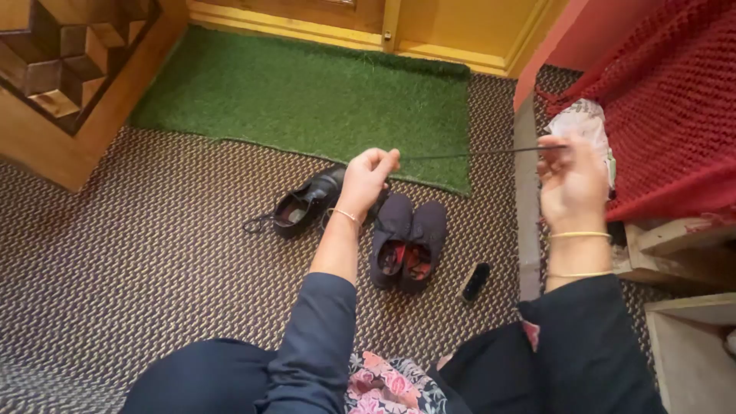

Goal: The person sits on the floor and laces a pair of black leather shoes. They thread the laces through the eyelets and tie them, handling one shoe at a time.

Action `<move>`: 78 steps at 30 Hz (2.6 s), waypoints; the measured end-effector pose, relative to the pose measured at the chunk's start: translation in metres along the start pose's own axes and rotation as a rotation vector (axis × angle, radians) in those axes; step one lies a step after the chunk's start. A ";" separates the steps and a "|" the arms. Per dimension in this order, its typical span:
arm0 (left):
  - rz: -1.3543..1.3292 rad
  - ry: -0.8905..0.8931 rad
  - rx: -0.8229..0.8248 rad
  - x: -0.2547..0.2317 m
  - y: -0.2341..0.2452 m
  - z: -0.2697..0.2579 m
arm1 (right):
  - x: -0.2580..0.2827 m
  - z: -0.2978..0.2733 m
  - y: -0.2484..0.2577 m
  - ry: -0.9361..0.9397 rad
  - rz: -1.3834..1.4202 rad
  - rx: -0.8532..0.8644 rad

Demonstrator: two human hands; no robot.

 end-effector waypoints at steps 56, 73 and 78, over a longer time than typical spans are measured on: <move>-0.915 -0.217 0.472 -0.174 -0.041 0.064 | 0.026 0.002 -0.179 0.314 -0.487 0.154; -0.548 -0.380 0.257 -0.193 -0.061 -0.041 | 0.081 -0.070 -0.242 0.515 -1.032 0.144; -0.528 -0.334 0.241 -0.178 -0.062 -0.035 | 0.081 -0.064 -0.243 0.520 -1.166 0.134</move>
Point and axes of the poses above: each hand's wrist, its own z-axis towards the middle knuckle, its own y-axis out of the back of the hand, x = y × z, the point moved 5 cm from there along z, towards the middle knuckle, and after that the axes turned 14 degrees about x, right-handed, at the moved point
